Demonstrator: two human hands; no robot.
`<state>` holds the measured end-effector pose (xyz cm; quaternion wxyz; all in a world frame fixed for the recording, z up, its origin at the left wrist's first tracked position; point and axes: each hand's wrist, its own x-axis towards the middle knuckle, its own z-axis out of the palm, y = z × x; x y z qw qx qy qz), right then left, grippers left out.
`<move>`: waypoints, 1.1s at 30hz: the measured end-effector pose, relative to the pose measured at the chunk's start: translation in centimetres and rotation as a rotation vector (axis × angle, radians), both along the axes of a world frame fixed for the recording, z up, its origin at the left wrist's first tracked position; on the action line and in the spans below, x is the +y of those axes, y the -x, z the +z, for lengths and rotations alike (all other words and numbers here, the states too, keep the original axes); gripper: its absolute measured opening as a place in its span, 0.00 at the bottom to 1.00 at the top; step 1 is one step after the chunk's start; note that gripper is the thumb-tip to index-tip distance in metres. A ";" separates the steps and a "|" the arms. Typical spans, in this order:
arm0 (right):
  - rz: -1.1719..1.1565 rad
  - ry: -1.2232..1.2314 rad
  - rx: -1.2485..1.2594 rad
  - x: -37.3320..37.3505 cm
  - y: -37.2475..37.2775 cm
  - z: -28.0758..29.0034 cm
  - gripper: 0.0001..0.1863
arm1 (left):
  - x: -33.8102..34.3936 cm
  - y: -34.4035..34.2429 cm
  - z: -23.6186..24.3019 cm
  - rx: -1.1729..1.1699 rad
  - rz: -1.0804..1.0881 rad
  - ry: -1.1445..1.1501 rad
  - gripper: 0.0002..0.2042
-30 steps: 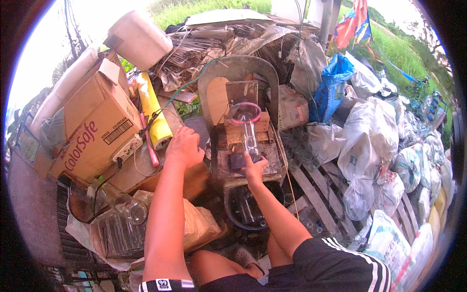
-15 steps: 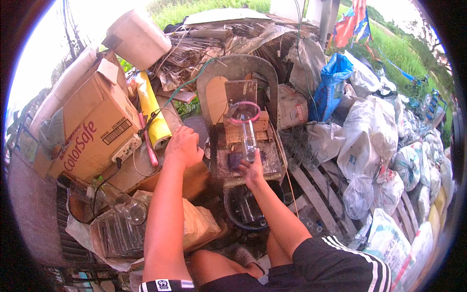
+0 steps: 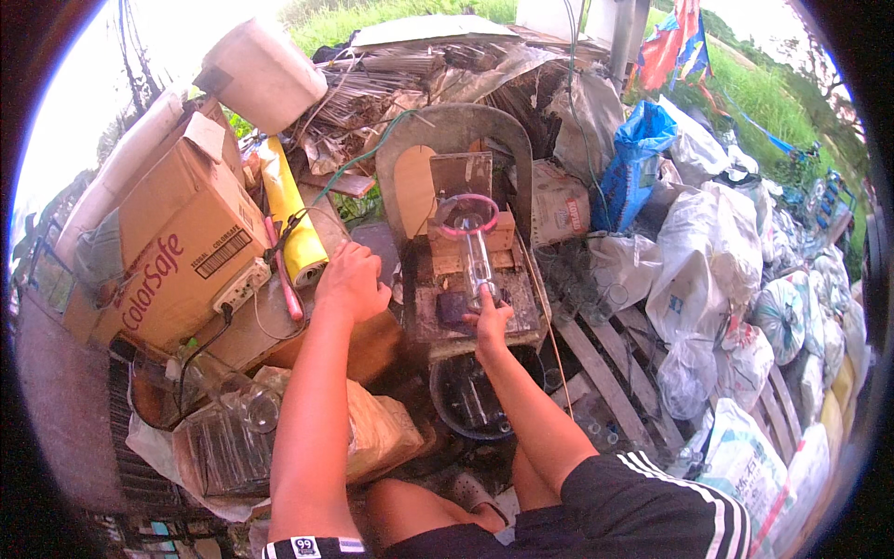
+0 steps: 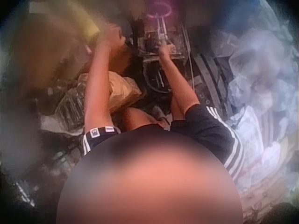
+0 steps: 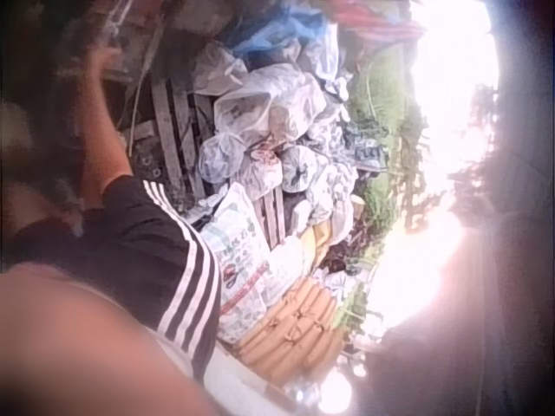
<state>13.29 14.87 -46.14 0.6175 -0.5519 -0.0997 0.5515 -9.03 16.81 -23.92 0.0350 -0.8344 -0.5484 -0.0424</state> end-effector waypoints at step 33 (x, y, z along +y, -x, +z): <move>0.072 -0.005 -0.081 -0.8 -0.1 0.7 0.51 | -0.2 -0.1 0.1 0.020 0.012 -0.017 0.13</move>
